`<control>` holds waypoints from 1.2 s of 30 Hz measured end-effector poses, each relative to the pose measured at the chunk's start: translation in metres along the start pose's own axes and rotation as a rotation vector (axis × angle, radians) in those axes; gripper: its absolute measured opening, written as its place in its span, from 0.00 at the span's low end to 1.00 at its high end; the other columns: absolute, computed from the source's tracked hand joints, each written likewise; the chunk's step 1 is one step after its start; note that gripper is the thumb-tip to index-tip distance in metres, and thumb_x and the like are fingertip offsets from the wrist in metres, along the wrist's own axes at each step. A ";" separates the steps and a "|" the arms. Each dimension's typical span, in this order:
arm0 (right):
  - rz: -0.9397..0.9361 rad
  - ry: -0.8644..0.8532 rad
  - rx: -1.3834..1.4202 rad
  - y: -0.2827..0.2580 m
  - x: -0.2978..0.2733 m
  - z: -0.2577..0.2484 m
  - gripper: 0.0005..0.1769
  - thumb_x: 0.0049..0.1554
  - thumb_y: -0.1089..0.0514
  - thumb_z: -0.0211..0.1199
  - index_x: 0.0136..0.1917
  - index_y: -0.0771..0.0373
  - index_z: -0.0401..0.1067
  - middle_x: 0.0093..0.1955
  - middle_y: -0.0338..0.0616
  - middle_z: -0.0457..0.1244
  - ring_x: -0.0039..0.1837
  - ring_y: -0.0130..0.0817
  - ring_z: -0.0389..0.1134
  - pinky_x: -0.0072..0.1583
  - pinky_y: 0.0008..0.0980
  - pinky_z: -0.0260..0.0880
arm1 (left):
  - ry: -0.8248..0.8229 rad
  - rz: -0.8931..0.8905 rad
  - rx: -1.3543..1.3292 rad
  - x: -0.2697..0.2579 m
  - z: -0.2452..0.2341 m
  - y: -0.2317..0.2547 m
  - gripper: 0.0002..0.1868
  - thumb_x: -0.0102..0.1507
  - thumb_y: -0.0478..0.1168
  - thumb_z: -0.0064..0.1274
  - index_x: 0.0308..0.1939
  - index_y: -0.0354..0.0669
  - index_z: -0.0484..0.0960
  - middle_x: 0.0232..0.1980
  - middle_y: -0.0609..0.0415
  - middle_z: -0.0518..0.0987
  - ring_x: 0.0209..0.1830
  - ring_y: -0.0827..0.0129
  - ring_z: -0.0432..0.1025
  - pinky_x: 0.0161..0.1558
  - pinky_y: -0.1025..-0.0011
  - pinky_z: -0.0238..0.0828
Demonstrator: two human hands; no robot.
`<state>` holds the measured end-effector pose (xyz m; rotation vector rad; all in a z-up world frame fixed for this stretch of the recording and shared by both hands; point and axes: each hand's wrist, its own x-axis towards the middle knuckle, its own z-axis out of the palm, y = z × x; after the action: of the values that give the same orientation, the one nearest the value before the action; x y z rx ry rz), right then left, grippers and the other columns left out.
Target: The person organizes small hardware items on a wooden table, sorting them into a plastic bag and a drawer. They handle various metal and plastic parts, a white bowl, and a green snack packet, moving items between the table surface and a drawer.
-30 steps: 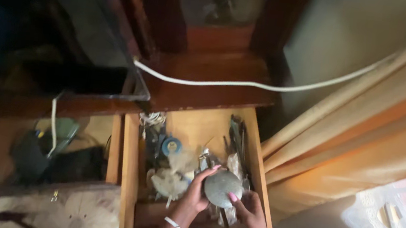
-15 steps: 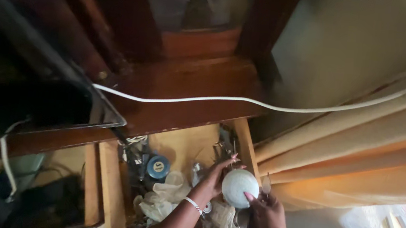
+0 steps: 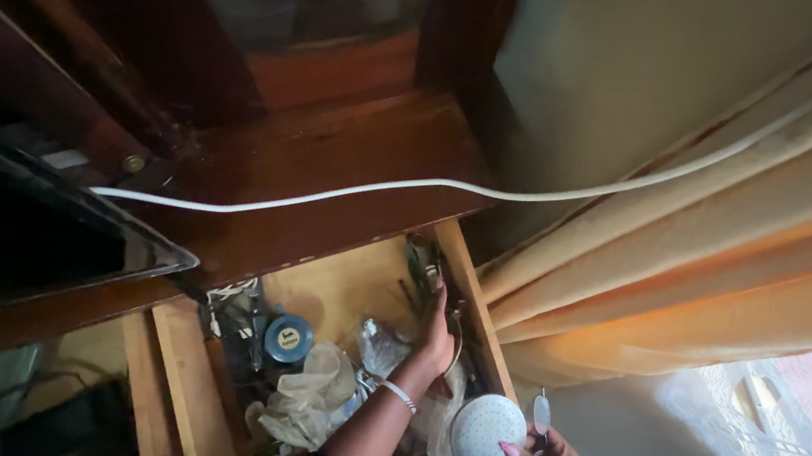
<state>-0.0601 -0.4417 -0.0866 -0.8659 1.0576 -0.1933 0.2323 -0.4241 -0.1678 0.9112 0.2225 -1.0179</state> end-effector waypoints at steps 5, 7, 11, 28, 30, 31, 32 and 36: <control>-0.017 -0.004 0.058 -0.014 -0.005 0.012 0.24 0.46 0.72 0.70 0.57 0.66 0.75 0.40 0.42 0.69 0.46 0.32 0.71 0.50 0.29 0.72 | -0.105 0.333 0.506 -0.020 -0.028 -0.025 0.38 0.71 0.53 0.31 0.83 0.53 0.39 0.86 0.57 0.38 0.84 0.71 0.35 0.78 0.65 0.33; -0.049 -0.009 0.091 -0.014 0.001 0.011 0.23 0.46 0.73 0.71 0.56 0.66 0.75 0.40 0.39 0.68 0.45 0.31 0.71 0.50 0.30 0.73 | -0.170 0.526 0.935 -0.038 -0.038 -0.026 0.38 0.72 0.46 0.29 0.84 0.49 0.36 0.86 0.49 0.37 0.83 0.67 0.38 0.78 0.64 0.39; -0.154 0.001 -0.042 -0.026 0.007 0.014 0.21 0.46 0.72 0.74 0.54 0.67 0.76 0.37 0.41 0.68 0.38 0.29 0.67 0.40 0.29 0.65 | -0.049 -0.042 0.384 -0.090 -0.013 -0.018 0.37 0.74 0.62 0.27 0.83 0.51 0.50 0.83 0.43 0.47 0.81 0.59 0.43 0.75 0.63 0.45; -0.385 0.156 -0.586 -0.112 -0.018 0.085 0.22 0.45 0.65 0.76 0.53 0.70 0.75 0.43 0.44 0.73 0.45 0.28 0.72 0.50 0.28 0.70 | -0.283 -0.110 0.499 -0.147 -0.112 0.004 0.31 0.71 0.54 0.42 0.72 0.39 0.66 0.68 0.44 0.77 0.63 0.58 0.75 0.66 0.59 0.70; -0.434 0.034 -0.548 -0.104 0.000 0.096 0.22 0.46 0.65 0.75 0.53 0.70 0.74 0.44 0.44 0.73 0.47 0.27 0.74 0.52 0.27 0.73 | -0.213 -0.088 0.451 -0.158 -0.121 -0.016 0.28 0.70 0.54 0.41 0.68 0.40 0.71 0.65 0.46 0.80 0.60 0.59 0.78 0.62 0.62 0.72; -0.460 -0.050 -0.492 -0.098 0.018 0.110 0.21 0.47 0.65 0.75 0.54 0.70 0.73 0.45 0.44 0.73 0.47 0.27 0.73 0.51 0.27 0.73 | -0.179 -0.076 0.430 -0.163 -0.127 -0.021 0.28 0.70 0.54 0.40 0.66 0.40 0.73 0.63 0.47 0.81 0.58 0.60 0.80 0.60 0.63 0.73; -0.484 -0.133 -0.434 -0.092 0.032 0.118 0.21 0.49 0.65 0.74 0.54 0.70 0.73 0.46 0.45 0.73 0.47 0.27 0.73 0.50 0.27 0.73 | -0.151 -0.066 0.414 -0.165 -0.134 -0.023 0.27 0.70 0.54 0.42 0.65 0.40 0.73 0.62 0.47 0.82 0.56 0.60 0.80 0.60 0.63 0.73; -0.776 -0.292 -0.711 -0.081 0.111 0.174 0.14 0.51 0.63 0.68 0.52 0.66 0.81 0.44 0.43 0.76 0.44 0.24 0.75 0.48 0.27 0.75 | -0.034 -0.026 0.341 -0.177 -0.163 -0.030 0.26 0.69 0.55 0.46 0.62 0.42 0.75 0.58 0.45 0.85 0.52 0.58 0.82 0.57 0.62 0.75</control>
<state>0.1597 -0.4623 -0.0696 -1.8732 0.4539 -0.3309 0.1510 -0.1966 -0.1884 1.2001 0.0312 -1.1136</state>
